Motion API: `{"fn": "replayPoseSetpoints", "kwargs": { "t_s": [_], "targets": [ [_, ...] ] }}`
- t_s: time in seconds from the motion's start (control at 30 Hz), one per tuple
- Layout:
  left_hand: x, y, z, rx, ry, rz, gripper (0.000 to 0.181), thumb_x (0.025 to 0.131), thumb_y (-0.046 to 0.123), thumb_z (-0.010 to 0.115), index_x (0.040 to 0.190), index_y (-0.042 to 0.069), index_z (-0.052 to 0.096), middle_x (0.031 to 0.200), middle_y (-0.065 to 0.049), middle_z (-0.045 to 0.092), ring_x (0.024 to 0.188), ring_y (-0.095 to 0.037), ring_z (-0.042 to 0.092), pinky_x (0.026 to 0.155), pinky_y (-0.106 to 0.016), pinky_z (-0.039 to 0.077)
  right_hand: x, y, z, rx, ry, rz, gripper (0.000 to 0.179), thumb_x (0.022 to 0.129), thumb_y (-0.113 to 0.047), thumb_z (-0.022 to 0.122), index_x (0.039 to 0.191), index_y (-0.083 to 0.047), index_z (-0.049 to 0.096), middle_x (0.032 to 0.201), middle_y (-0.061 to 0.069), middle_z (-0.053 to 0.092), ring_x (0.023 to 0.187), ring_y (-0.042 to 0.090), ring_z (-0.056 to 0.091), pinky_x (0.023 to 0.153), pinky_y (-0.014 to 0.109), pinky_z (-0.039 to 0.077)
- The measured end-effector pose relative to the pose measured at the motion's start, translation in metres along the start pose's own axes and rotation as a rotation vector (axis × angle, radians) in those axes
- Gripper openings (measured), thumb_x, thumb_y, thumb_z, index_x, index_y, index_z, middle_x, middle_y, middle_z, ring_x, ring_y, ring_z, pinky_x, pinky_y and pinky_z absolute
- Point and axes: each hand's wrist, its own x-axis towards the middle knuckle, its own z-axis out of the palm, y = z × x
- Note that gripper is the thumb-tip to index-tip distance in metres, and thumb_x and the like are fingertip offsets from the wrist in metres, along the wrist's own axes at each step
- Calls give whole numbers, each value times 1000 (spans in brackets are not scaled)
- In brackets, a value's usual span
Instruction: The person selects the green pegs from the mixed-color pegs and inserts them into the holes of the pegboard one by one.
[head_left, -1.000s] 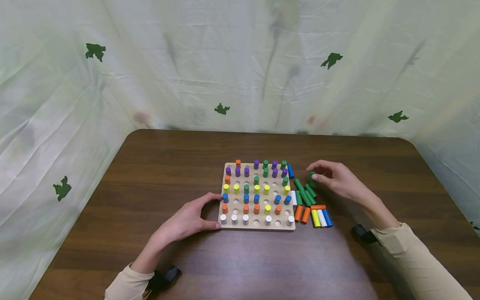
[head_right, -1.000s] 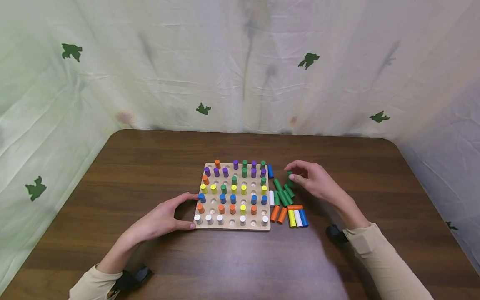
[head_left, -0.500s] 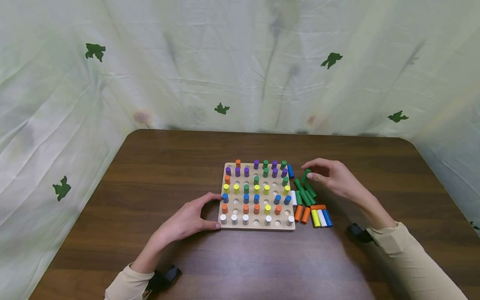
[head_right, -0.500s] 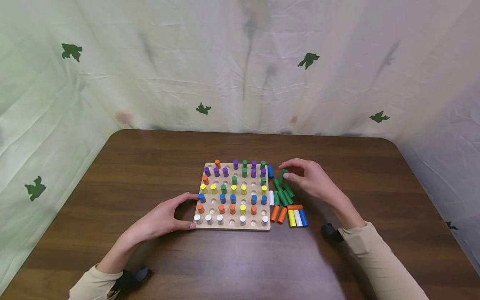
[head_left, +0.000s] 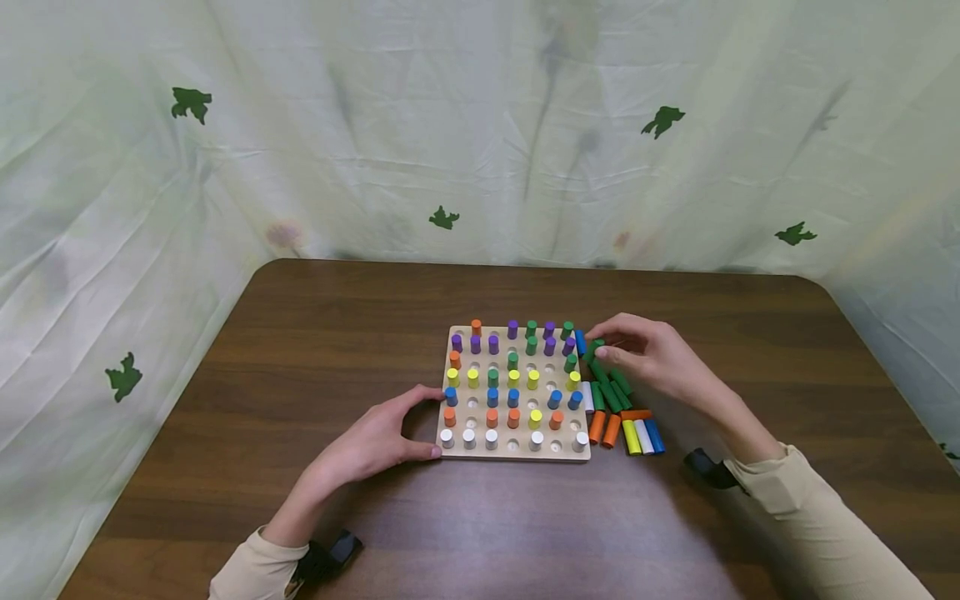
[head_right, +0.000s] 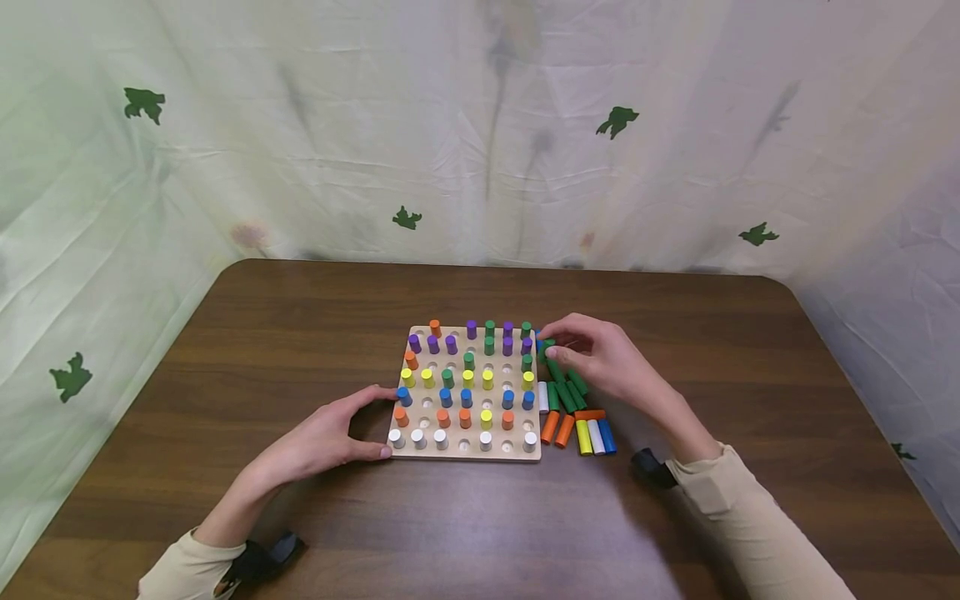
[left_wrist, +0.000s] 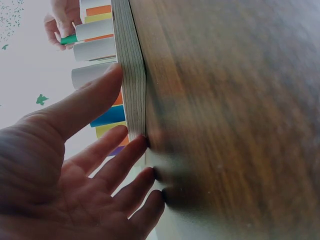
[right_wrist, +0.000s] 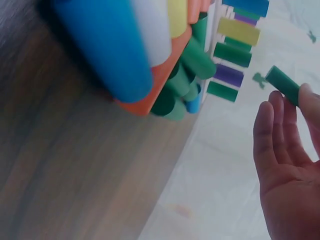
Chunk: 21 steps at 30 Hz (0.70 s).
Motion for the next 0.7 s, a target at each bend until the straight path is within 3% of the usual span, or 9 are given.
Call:
{"fn": "replayPoseSetpoints", "kwargs": {
  "t_s": [0.43,0.7],
  "targets": [
    [0,0,0,-9,-3,-10,65,79,28,84,136,22,54,143,-8,49,132,-30,43,106,-56,33,5,-14,17,38,4,-4,25,90,-11,73,113,-10,65,104,-2,66,91,14,64,82,31,54],
    [-1,0,0,9,9,17,65,79,29,84,136,22,54,141,-7,51,130,-28,45,105,-54,34,7,-16,28,67,-35,-16,22,89,-8,74,110,-9,68,103,-4,67,92,13,64,84,38,54]
  ]
}}
